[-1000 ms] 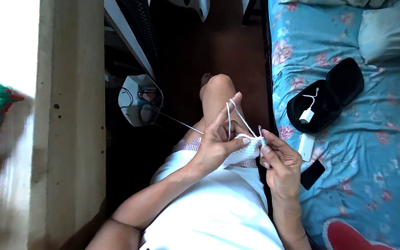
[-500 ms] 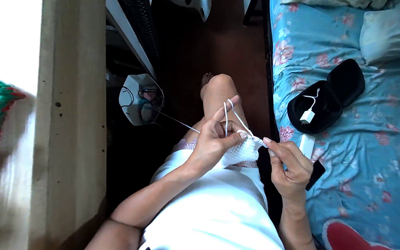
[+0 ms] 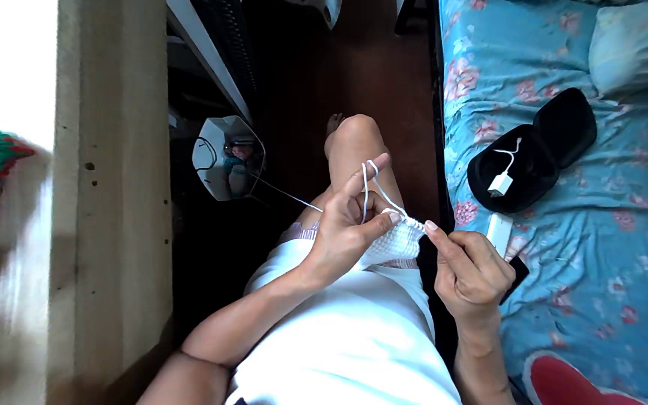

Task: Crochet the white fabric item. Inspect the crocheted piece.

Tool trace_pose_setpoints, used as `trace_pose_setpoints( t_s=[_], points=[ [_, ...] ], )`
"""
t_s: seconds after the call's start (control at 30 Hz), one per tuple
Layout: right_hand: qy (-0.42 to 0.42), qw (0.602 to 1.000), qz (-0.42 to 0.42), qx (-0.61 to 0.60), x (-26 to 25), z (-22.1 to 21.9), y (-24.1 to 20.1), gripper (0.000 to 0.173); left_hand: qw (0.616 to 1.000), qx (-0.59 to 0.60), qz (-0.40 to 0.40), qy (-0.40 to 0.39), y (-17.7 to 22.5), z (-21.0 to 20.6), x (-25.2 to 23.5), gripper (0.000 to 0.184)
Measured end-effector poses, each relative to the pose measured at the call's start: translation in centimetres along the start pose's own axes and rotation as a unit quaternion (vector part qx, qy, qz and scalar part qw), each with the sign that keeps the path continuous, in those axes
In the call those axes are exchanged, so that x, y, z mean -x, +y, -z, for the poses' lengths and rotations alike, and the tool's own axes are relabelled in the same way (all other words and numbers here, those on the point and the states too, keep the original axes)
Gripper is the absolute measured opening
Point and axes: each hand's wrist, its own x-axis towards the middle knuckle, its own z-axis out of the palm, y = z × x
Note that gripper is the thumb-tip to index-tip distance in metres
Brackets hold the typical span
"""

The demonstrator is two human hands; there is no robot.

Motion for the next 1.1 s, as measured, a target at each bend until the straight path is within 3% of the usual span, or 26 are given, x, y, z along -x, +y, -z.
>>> trace_pose_setpoints(
  t_s=[0.47, 0.67, 0.73, 0.8, 0.87, 0.93, 1.0, 1.03, 1.1],
  points=[
    [0.000, 1.000, -0.003, -0.015, -0.1, -0.3, -0.1, 0.024, 0.999, 0.031, 0.024, 0.000, -0.3, 0.4, -0.1, 0.078],
    [-0.011, 0.985, -0.064, -0.160, 0.1, -0.9, 0.1, 0.021, 1.000, 0.023, 0.011, -0.010, -0.4, 0.3, 0.1, 0.081],
    [-0.013, 0.976, -0.095, -0.194, -0.1, -0.8, -0.4, 0.022, 0.998, -0.032, -0.055, -0.014, -0.8, 0.1, 0.6, 0.084],
    [-0.016, 0.969, -0.129, -0.212, -0.4, -0.6, -1.3, 0.023, 0.975, -0.128, -0.181, -0.011, -2.0, -0.3, 0.9, 0.084],
    [-0.021, 0.964, -0.164, -0.207, -1.0, -0.6, -2.6, 0.025, 0.929, -0.224, -0.295, 0.003, -3.4, -0.6, 1.1, 0.070],
    [-0.025, 0.951, -0.209, -0.227, -1.6, -0.6, -3.6, 0.030, 0.895, -0.272, -0.353, 0.022, -4.2, -0.9, 1.3, 0.046],
    [-0.017, 0.918, -0.245, -0.311, -2.2, -0.5, -3.8, 0.036, 0.915, -0.223, -0.334, 0.024, -4.2, -1.0, 1.4, 0.049],
    [-0.007, 0.906, -0.246, -0.345, -2.3, -0.5, -3.6, 0.036, 0.942, -0.166, -0.291, 0.022, -3.8, -1.1, 1.5, 0.061],
    [0.016, 0.923, -0.193, -0.333, -1.8, -0.9, -3.0, 0.030, 0.988, -0.029, -0.149, 0.012, -2.1, -1.0, 1.5, 0.086]
  ],
)
